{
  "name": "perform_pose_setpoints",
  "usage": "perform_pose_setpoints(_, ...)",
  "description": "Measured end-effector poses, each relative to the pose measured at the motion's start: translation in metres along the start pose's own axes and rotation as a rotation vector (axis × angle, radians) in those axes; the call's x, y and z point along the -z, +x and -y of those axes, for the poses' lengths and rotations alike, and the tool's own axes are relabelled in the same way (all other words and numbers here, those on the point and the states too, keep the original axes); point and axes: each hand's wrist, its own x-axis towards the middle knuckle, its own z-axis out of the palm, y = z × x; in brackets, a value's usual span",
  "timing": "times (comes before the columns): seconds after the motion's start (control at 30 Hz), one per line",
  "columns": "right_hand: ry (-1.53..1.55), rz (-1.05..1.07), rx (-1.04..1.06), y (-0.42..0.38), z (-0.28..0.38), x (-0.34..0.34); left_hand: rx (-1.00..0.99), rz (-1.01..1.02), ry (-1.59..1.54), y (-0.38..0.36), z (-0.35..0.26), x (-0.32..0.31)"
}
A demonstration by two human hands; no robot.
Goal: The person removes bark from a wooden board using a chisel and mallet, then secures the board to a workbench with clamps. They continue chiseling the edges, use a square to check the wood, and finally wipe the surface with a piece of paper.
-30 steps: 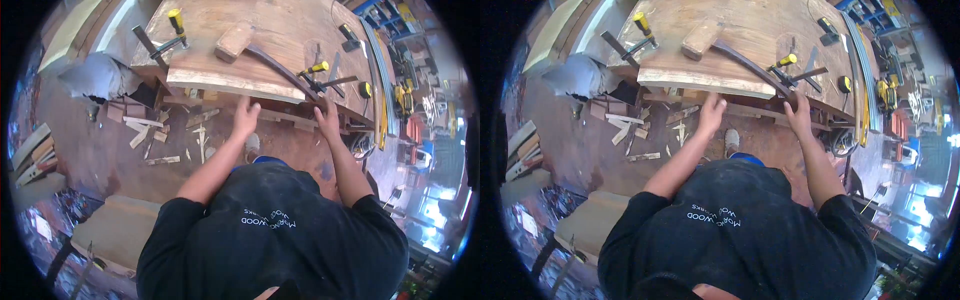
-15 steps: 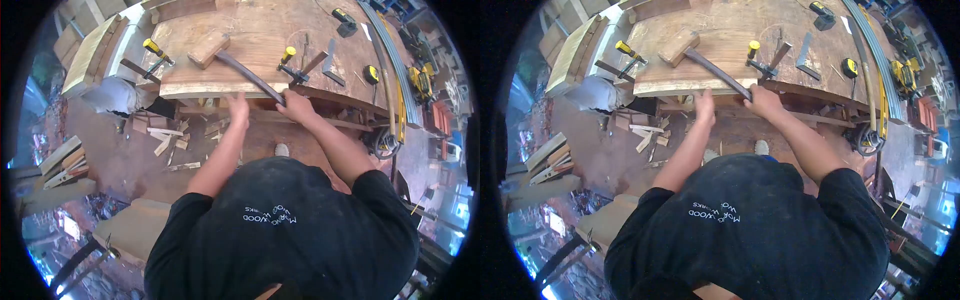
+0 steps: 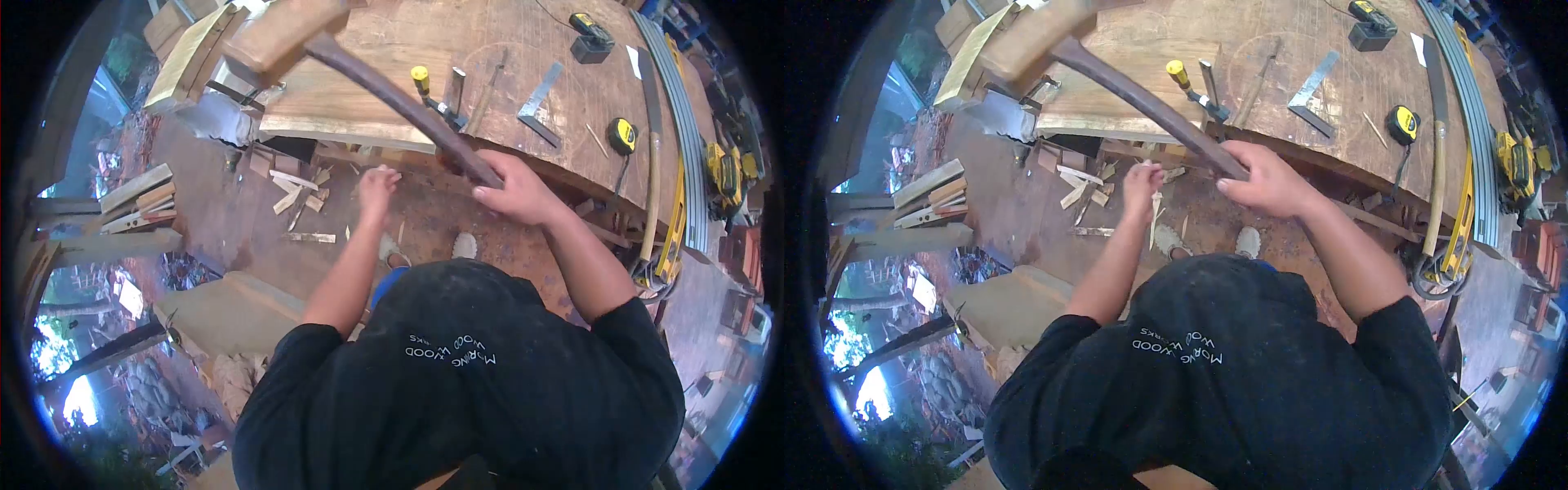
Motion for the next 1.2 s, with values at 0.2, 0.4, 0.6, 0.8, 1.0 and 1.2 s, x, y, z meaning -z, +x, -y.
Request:
perform_pose_setpoints(0.2,0.084,-0.273,0.044,-0.042,0.012,0.034,0.112,-0.031,-0.006,0.038,-0.032,0.002)
perform_pose_setpoints(0.4,0.101,-0.593,0.123,-0.059,0.000,0.061,0.044,-0.078,0.181,0.078,-0.042,-0.008)
perform_pose_setpoints(0.6,0.088,-0.677,-0.242,-0.072,-0.127,0.090,-0.175,-0.022,0.060,0.091,-0.017,0.027)
perform_pose_setpoints(0.8,0.351,-0.651,-0.319,-0.046,-0.165,0.107,-0.434,-0.379,0.429,0.113,0.010,0.045)
perform_pose_setpoints(1.0,-0.701,-0.630,-0.332,-0.007,-0.168,0.175,-0.177,0.073,0.457,0.046,-0.019,0.048)
perform_pose_setpoints(1.2,-0.152,-0.684,0.062,0.068,-0.063,0.137,-0.274,-0.155,0.296,0.029,-0.048,0.077)
